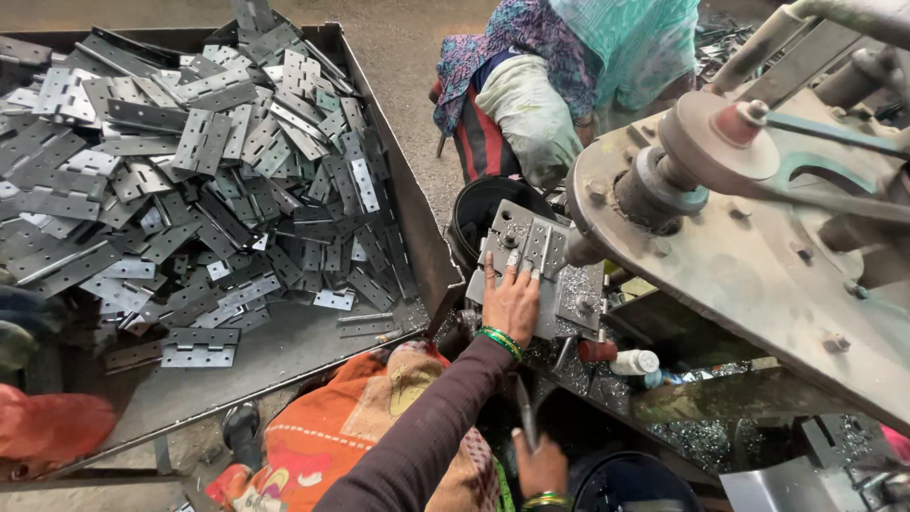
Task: The person operates a manual punching machine to process metal hinge plates. They pick up a hinge from a nearby bin, place it into the machine's jig, and pull a lever to activate the punch. After each cycle, the processed hinge is removed and placed back into the bin. The person repeats this sequence continuously.
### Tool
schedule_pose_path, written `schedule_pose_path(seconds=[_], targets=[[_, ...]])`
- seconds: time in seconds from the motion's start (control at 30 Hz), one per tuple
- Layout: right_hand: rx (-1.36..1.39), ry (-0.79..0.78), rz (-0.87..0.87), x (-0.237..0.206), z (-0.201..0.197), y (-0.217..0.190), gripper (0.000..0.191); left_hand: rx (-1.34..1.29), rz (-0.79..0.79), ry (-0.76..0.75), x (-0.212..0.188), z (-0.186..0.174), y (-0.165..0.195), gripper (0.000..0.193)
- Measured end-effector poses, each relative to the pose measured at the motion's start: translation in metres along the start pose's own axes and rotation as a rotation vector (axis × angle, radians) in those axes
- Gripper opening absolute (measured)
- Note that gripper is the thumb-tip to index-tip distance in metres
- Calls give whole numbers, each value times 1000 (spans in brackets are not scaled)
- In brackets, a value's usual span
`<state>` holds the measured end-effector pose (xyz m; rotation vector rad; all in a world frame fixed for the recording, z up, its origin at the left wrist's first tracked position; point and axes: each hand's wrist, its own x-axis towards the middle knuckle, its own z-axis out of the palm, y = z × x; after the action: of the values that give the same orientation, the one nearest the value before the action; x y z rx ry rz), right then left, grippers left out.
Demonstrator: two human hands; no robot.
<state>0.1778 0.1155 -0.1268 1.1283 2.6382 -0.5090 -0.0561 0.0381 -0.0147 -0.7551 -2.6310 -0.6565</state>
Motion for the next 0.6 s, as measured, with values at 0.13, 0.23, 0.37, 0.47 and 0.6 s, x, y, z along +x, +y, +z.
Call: schedule_pose_path(seconds=[0.13, 0.23, 0.37, 0.47, 0.6], targets=[[156, 153, -40, 3, 38, -3, 58, -12, 52, 192, -3, -10, -5, 33], [148, 81, -1, 3, 35, -2, 63, -49, 81, 124, -16, -22, -6, 28], [112, 4, 18, 4, 16, 6, 60, -11, 108, -71, -14, -25, -6, 21], [117, -4, 37, 0, -3, 6, 59, 91, 83, -149, 0, -16, -5, 26], [131, -2, 31, -8, -10, 9, 53, -57, 9, 74, 0, -10, -4, 47]])
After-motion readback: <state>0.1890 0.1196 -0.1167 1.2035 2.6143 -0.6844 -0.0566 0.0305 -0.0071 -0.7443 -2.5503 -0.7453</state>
